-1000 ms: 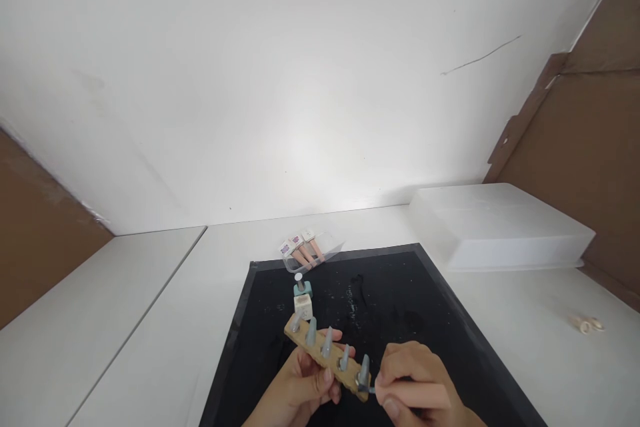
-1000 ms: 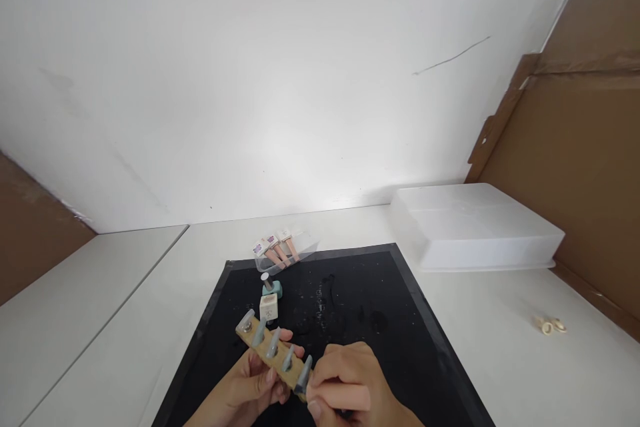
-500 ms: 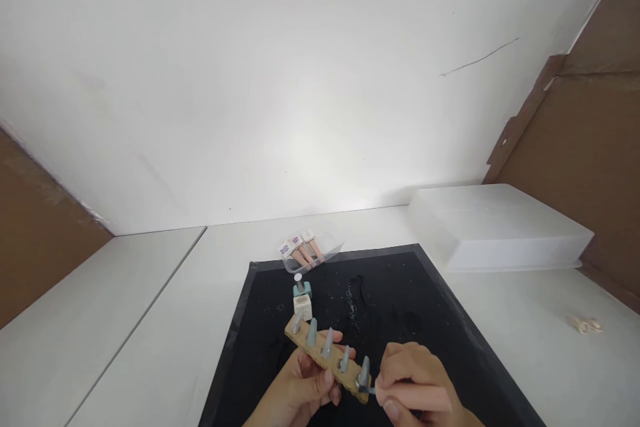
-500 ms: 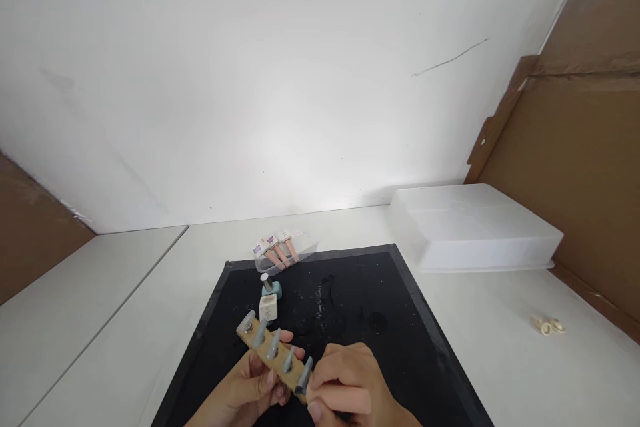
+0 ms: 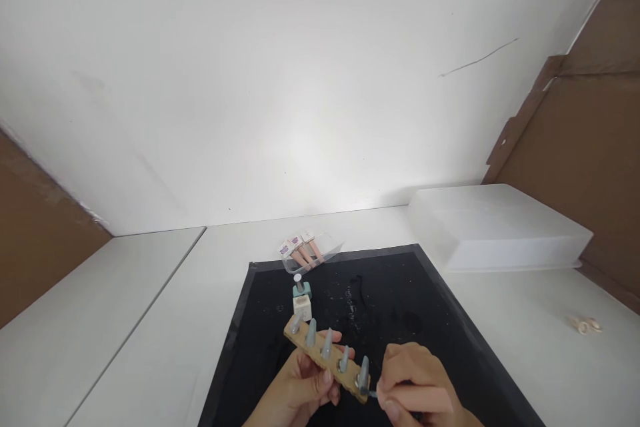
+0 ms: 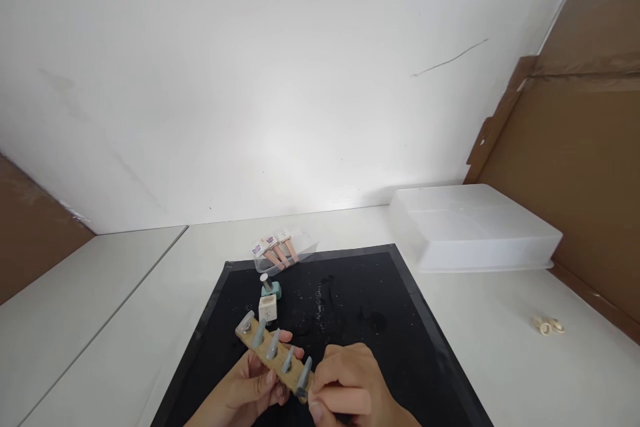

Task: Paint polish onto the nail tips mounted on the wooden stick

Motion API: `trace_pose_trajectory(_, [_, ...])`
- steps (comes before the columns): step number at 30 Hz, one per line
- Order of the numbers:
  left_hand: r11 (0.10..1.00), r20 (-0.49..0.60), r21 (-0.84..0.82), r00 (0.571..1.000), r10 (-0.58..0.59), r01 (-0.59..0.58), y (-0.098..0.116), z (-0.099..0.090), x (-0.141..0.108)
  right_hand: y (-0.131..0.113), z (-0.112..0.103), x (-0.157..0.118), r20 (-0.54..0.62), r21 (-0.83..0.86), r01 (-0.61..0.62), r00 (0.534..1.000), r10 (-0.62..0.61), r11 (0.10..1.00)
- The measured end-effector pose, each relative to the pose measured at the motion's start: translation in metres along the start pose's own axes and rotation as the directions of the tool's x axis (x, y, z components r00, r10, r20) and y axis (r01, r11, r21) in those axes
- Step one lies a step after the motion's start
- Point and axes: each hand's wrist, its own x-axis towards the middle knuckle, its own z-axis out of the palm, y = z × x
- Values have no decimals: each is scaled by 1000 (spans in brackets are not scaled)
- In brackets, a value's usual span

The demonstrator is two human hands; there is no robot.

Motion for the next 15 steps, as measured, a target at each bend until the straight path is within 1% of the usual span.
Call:
trace_pose_trajectory(5, [1000, -19, -4, 1000, -1, 1, 1, 1, -3, 0, 1, -5, -76, 16, -37, 996, 38, 999])
trace_pose_trajectory(8, [1000, -26, -6, 1000, 0, 0, 1, 2, -3, -1, 0, -2, -49, 22, -4, 999, 5, 1000])
trace_pose_trajectory(11, [1000, -20, -14, 1000, 2, -2, 1, 2, -3, -1, 0, 1, 6, 20, 28, 1000, -29, 999])
trace_pose_trajectory(12, [1000, -20, -15, 1000, 2, -3, 1, 2, -2, -1, 0, 1, 9, 12, 21, 1000, -22, 1000])
trace_pose_trajectory(15, [1000, -22, -16, 1000, 3, -3, 0, 0, -1, 0, 0, -2, -36, -23, -27, 999, 27, 999])
